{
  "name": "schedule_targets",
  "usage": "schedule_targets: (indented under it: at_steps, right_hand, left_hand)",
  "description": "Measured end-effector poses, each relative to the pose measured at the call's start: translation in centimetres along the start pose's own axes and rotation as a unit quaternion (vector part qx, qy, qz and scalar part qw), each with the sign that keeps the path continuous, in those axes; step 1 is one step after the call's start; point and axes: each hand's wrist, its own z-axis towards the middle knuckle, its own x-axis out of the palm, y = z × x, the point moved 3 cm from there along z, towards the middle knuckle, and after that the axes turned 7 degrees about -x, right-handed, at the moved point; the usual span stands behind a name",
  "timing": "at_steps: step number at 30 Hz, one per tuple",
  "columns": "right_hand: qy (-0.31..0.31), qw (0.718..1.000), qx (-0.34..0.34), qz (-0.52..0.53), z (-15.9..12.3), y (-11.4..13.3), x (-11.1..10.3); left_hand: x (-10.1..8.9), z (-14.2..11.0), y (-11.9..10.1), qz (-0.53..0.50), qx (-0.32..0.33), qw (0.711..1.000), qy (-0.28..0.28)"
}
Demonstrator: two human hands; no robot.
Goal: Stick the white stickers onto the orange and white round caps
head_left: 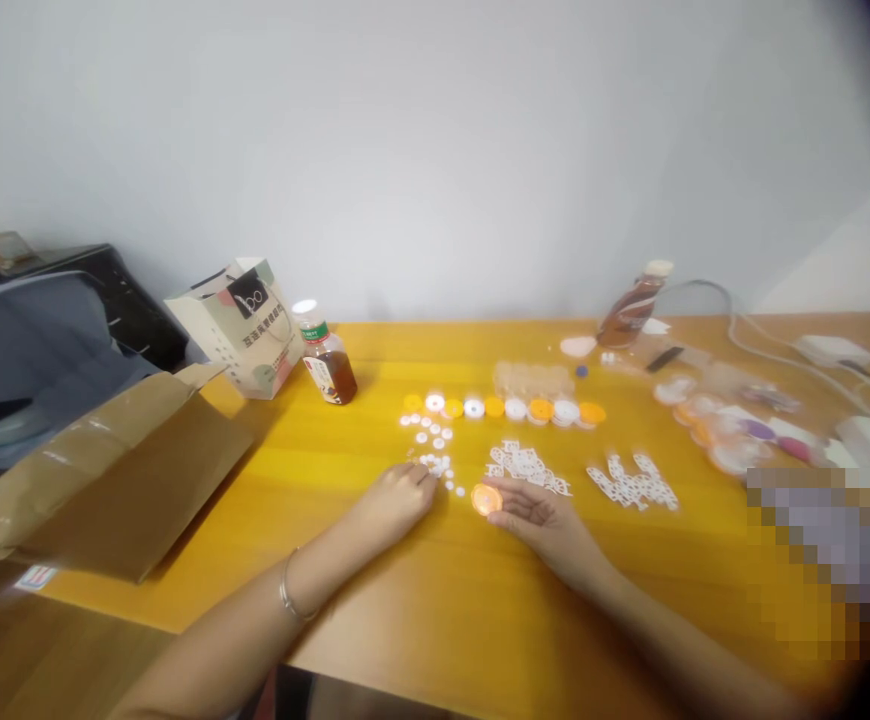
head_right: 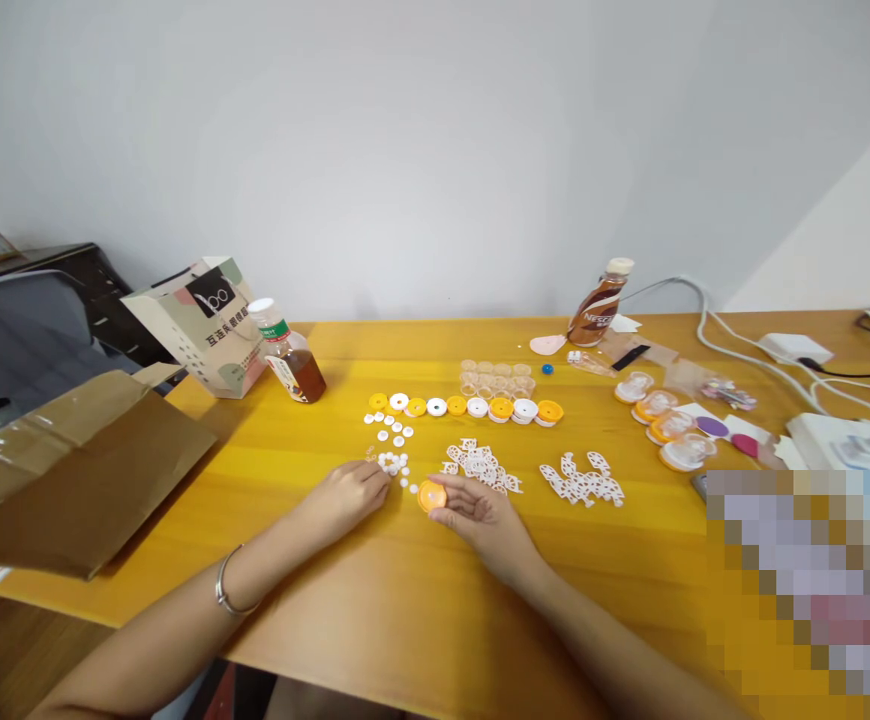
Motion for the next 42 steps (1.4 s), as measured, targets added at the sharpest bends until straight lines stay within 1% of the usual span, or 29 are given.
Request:
schedule_targets:
  at_steps: [3,5,6,9,10,13,16,21,27,32,36,42]
  right_hand:
    - [0.008,1.0,-0.001,0.008,0.0,-0.2,0.1]
    - [0.009,1.0,-0.001,0.018,0.0,-0.4,0.1]
    - [0.009,1.0,-0.001,0.025,0.0,-0.4,0.1]
    - [0.018,0.998,0.003,0.055,0.1,-0.6,0.2]
    - [0.023,0.997,0.005,0.067,0.1,-0.6,0.3]
    - [0.044,0.994,0.018,0.099,0.1,-0.7,0.6]
    - [0.071,0.989,0.026,0.123,-0.1,-0.7,0.9]
    - [0.108,0.983,0.041,0.141,-0.3,-0.9,1.3]
    - [0.106,0.981,0.071,0.148,-0.4,-0.7,1.2]
    - [0.108,0.979,0.076,0.157,-0.5,-0.5,1.3]
    - [0.107,0.979,0.075,0.159,-0.5,-0.4,1.3]
    - [0.111,0.977,0.048,0.177,-0.5,-0.4,1.1]
  left_hand:
    - [0.0,-0.1,-0.4,0.014,0.002,1.0,-0.012]
    - [-0.3,-0.1,-0.9,-0.023,0.004,0.999,-0.035]
    - [-0.5,-0.2,-1.2,-0.054,0.01,0.997,-0.055]
    - [-1.1,-0.5,-2.1,-0.151,0.041,0.98,-0.124]
    - [-1.3,-0.6,-2.4,-0.175,0.051,0.973,-0.139]
    - [-1.5,-0.7,-2.9,-0.207,0.074,0.962,-0.163]
    - [-1.7,-0.6,-3.0,-0.203,0.095,0.958,-0.179]
    - [-1.7,-0.4,-2.8,-0.168,0.11,0.964,-0.173]
    - [-1.5,-0.4,-2.7,-0.117,0.133,0.972,-0.158]
    - [-1.3,-0.4,-2.5,-0.14,0.129,0.97,-0.151]
    - [-1.6,-0.3,-2.4,-0.168,0.122,0.968,-0.141]
    - [-2.7,-0.3,-2.5,-0.154,0.156,0.968,-0.12]
